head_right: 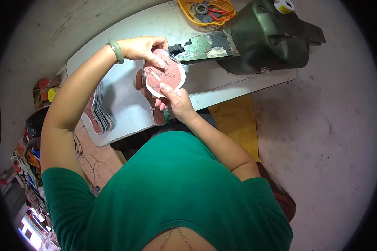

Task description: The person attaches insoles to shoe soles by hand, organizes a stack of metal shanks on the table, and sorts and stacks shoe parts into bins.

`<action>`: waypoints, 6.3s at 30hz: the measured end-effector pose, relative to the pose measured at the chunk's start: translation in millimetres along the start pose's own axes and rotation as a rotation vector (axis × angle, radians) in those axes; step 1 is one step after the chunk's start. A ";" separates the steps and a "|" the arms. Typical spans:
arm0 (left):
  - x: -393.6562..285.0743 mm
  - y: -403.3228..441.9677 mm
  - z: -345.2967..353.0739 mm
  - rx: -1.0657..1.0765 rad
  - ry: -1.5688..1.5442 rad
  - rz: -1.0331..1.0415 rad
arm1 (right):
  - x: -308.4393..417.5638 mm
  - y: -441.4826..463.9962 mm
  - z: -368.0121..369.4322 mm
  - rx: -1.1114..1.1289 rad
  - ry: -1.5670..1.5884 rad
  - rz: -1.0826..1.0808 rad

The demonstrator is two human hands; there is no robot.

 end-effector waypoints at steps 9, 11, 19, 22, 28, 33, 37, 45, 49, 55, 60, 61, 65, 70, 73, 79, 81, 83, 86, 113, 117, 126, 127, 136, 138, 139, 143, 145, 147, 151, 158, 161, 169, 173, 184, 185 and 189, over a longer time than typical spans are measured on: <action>10.2 -6.4 -2.6 0.019 -0.269 -0.025 | 9.4 13.5 0.9 -0.017 -0.032 0.018; 11.5 -9.6 -6.1 -0.003 -0.261 -0.018 | 11.1 19.0 0.7 -0.023 -0.015 0.023; 7.8 -37.2 -7.6 -0.094 -0.235 -0.209 | 21.6 31.6 -7.3 -0.081 -0.055 0.075; 5.0 -49.0 -0.3 -0.109 -0.269 -0.295 | 26.8 36.0 -12.8 -0.096 -0.084 0.085; 14.9 -55.8 19.1 -0.317 -0.360 -0.197 | 35.3 31.6 -24.8 -0.086 -0.137 0.104; 15.2 -61.3 24.8 -0.457 -0.393 -0.097 | 42.1 30.0 -32.2 -0.050 -0.173 0.082; 16.1 -66.6 29.8 -0.558 -0.388 -0.099 | 54.2 30.9 -28.3 -0.116 -0.249 0.054; 19.4 -77.3 48.7 -0.780 -0.347 -0.119 | 63.1 35.1 -27.0 -0.227 -0.302 0.005; 11.4 -77.3 63.7 -0.894 -0.393 -0.029 | 65.2 34.3 -29.8 -0.232 -0.327 0.001; 9.4 -70.9 79.0 -1.032 -0.393 -0.020 | 61.6 24.4 -36.6 -0.254 -0.413 -0.137; 5.5 -65.0 79.5 -1.083 -0.424 -0.042 | 22.7 13.1 -28.2 -0.128 -0.396 -0.181; 3.8 -64.1 78.4 -1.074 -0.435 -0.040 | 18.1 12.9 -26.7 -0.127 -0.397 -0.182; 6.0 -66.8 72.7 -1.194 -0.293 -0.088 | 7.6 15.1 -25.1 -0.145 -0.271 -0.126; 5.0 -64.4 66.4 -1.234 -0.283 -0.121 | 8.7 20.6 -33.1 -0.172 -0.198 -0.107; 5.7 -68.1 63.5 -1.284 -0.187 -0.316 | 9.2 23.2 -35.0 -0.173 -0.122 -0.113; 38.3 -59.0 62.2 -1.257 -0.341 -0.343 | 19.4 19.1 -30.5 -0.185 -0.065 -0.071; 46.8 -55.4 60.1 -1.196 -0.448 -0.325 | 24.5 19.7 -25.1 -0.177 -0.061 -0.067; 47.5 -60.6 63.0 -1.203 -0.587 -0.269 | 26.0 21.2 -17.2 -0.174 -0.226 -0.069; 41.6 -87.6 84.2 -1.243 -0.855 -0.183 | 19.8 24.2 8.3 -0.143 -0.346 -0.106; 116.3 -310.1 146.2 -1.478 0.062 -0.764 | -51.9 -26.9 2.2 0.095 -0.807 0.027; 109.5 -305.3 150.4 -1.441 -0.147 -0.911 | -55.9 -30.0 -9.5 0.061 -0.703 0.101; 88.3 -281.0 173.6 -1.848 0.589 -0.571 | -49.0 2.9 -25.1 -0.161 -0.538 -0.014; 88.0 -256.7 182.9 -1.793 0.399 -0.436 | -48.7 6.6 -28.9 -0.215 -0.516 0.006; 76.8 -108.2 230.9 -1.386 -0.404 -0.268 | -54.3 15.1 -26.4 -0.234 -0.491 0.198; 77.2 -114.7 233.6 -1.406 -0.416 -0.253 | -54.5 18.4 -18.7 -0.221 -0.507 0.187; 77.3 -118.3 235.4 -1.419 -0.431 -0.238 | -54.7 19.3 -14.6 -0.215 -0.522 0.179; 78.4 -118.3 237.3 -1.436 -0.447 -0.289 | -57.7 23.0 -12.1 -0.247 -0.536 0.143; 78.5 -115.2 238.2 -1.429 -0.450 -0.317 | -60.4 21.2 -16.1 -0.275 -0.536 0.128; 78.6 -110.0 237.6 -1.397 -0.499 -0.285 | -62.1 18.3 -22.3 -0.307 -0.462 0.120; 79.4 -107.7 235.3 -1.370 -0.575 -0.293 | -59.0 15.2 -18.6 -0.322 -0.449 0.091; 95.3 -93.7 240.6 -1.264 -0.746 -0.218 | -61.6 14.6 -21.9 -0.319 -0.501 0.170; 87.4 -88.8 238.7 -1.208 -0.821 -0.159 | -65.7 12.4 -15.0 -0.272 -0.557 0.196; 32.8 -137.0 201.2 -1.360 -1.051 0.069 | -32.8 -3.1 39.5 0.102 0.069 0.208; 0.1 -153.6 178.6 -1.196 -1.459 0.219 | -15.6 -29.6 89.4 0.365 0.210 0.253; -80.2 -173.7 149.5 -1.212 -1.030 0.268 | 14.4 -55.0 94.2 0.231 -0.008 -0.320; -78.4 -167.8 149.5 -1.202 -1.033 0.267 | 13.4 -55.1 92.6 0.222 -0.007 -0.322; -66.1 -156.2 147.9 -1.325 -0.723 0.236 | 10.0 -54.7 83.9 0.108 -0.125 -0.406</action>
Point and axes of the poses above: each hand's wrist, its own y-axis towards the middle knuckle, its own z-axis out of the palm, x = y × z, the point moved 6 cm from there along y, towards the middle knuckle, and after that the axes turned 5 degrees about z, right-handed, at the moved point
